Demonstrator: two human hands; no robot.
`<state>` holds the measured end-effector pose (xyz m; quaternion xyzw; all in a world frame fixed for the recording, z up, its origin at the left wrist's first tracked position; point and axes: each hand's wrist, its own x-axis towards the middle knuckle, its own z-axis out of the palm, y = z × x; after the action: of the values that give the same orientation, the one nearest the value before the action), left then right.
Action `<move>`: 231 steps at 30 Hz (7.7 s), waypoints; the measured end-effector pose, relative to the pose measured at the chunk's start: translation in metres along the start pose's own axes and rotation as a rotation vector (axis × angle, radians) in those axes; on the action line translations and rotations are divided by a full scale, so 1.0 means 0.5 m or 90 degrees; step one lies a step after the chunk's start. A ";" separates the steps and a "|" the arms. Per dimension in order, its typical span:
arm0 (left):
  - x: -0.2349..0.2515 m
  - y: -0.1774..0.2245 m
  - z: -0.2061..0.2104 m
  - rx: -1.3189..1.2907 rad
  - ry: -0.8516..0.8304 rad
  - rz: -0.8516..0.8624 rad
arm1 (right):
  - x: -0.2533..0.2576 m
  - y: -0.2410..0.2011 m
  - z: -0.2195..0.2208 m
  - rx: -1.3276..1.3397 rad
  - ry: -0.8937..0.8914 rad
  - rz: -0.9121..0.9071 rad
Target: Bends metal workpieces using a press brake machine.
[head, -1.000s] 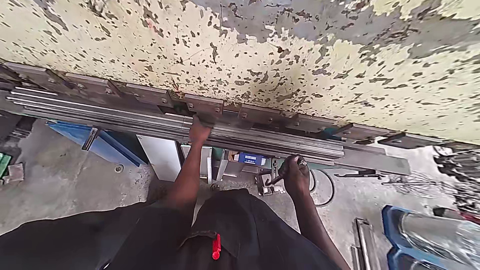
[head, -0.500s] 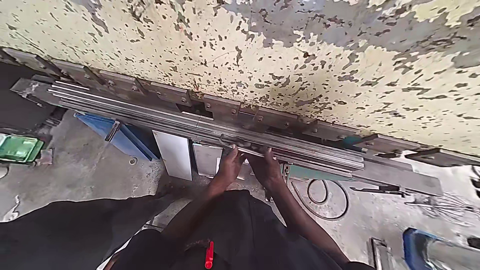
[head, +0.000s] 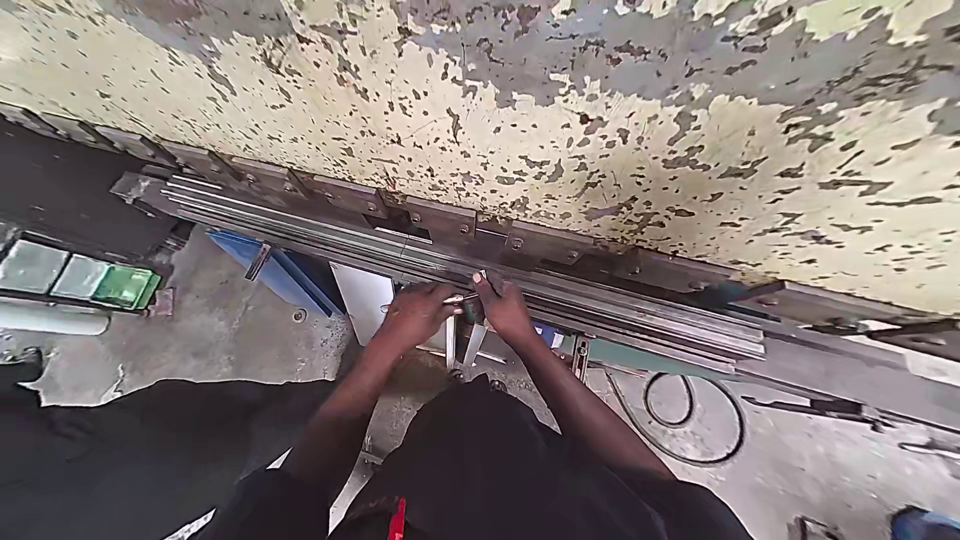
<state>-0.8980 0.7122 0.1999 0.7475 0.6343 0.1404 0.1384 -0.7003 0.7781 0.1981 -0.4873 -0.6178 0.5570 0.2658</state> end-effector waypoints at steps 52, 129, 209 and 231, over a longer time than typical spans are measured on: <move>0.207 0.009 0.014 0.241 -0.058 0.217 | -0.020 0.000 -0.088 0.111 0.352 -0.011; 0.187 -0.018 -0.011 -0.007 0.271 0.224 | -0.046 -0.377 -0.007 0.250 0.120 -0.697; 0.246 0.163 0.059 -1.162 -0.132 -0.472 | -0.100 -0.009 -0.385 -0.614 0.184 -0.093; 0.261 0.069 0.238 -0.333 -0.400 0.170 | 0.045 0.097 -0.050 -0.579 0.252 0.001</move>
<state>-0.8007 0.8320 0.1079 0.7692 0.4020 0.0786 0.4905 -0.6722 0.8047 0.1534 -0.6507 -0.7357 0.1277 0.1383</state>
